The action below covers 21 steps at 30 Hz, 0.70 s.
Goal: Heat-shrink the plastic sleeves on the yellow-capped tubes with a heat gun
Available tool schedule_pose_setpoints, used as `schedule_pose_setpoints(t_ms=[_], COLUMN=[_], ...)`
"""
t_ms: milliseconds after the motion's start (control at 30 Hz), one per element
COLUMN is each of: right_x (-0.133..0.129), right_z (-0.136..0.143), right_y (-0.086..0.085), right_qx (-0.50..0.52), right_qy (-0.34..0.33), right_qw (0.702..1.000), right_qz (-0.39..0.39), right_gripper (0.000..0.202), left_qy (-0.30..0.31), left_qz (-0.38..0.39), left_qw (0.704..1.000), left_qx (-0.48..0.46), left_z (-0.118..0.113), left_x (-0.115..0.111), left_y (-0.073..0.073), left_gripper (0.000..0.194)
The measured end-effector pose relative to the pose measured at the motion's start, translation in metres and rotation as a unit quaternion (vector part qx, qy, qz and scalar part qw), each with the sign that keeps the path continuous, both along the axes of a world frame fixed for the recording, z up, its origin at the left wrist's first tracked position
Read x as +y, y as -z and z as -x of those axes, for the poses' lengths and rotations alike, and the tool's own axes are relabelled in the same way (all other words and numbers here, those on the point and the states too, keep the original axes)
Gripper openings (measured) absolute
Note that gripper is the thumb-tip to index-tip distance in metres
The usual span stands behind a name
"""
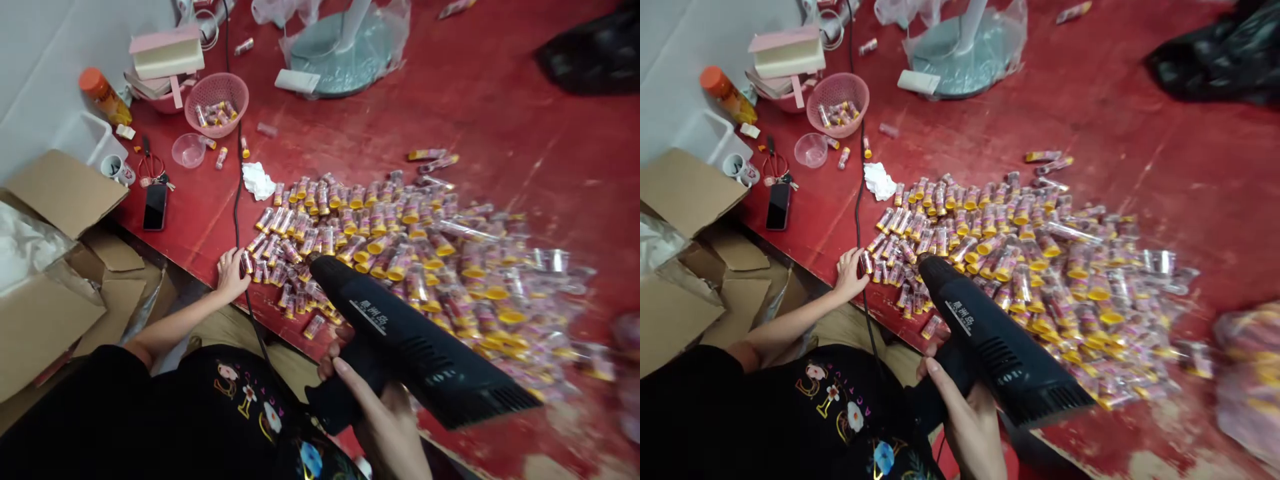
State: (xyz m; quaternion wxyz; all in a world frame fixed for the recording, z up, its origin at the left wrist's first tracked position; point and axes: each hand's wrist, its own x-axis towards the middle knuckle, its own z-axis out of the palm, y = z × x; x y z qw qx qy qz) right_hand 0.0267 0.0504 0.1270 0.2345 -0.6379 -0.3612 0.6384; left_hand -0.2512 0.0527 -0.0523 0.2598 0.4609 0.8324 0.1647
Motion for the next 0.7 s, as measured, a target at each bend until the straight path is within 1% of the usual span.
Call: schedule_pose_setpoints(t_ms=[67,167,267,333,400,467,567,700], right_x=[0.009,0.016,0.013,0.008,0.001,-0.004,-0.01,-0.016], right_z=[0.021,0.065,0.112,0.139,0.162,0.18,0.202,0.22], right_y=[-0.022,-0.054,-0.076,-0.083,-0.084,-0.084,-0.089,-0.105], right_qx=[-0.01,-0.01,-0.005,-0.015,-0.028,-0.036,-0.03,0.015], right_qy=[0.024,0.075,0.123,0.153,0.186,0.221,0.281,0.353], right_qw=[0.999,0.992,0.983,0.978,0.975,0.969,0.955,0.933], right_qz=[0.045,0.097,0.135,0.138,0.12,0.104,0.092,0.075], right_gripper=[0.04,0.046,0.052,0.053,0.055,0.056,0.058,0.058], left_qy=[0.044,0.124,0.187,0.221,0.257,0.3,0.359,0.391], left_qz=[0.039,0.092,0.145,0.156,0.148,0.143,0.142,0.144], left_qw=[0.998,0.988,0.97,0.961,0.954,0.942,0.921,0.908], left_qx=[-0.002,-0.031,-0.055,-0.053,-0.051,-0.049,-0.042,-0.034], left_z=[0.009,0.03,0.054,0.068,0.079,0.086,0.094,0.101], left_x=[0.014,0.034,0.05,0.059,0.068,0.076,0.086,0.096], left_y=[-0.012,-0.025,-0.033,-0.036,-0.037,-0.035,-0.029,-0.019], left_gripper=[0.086,0.091,0.087,0.084,0.084,0.089,0.095,0.094])
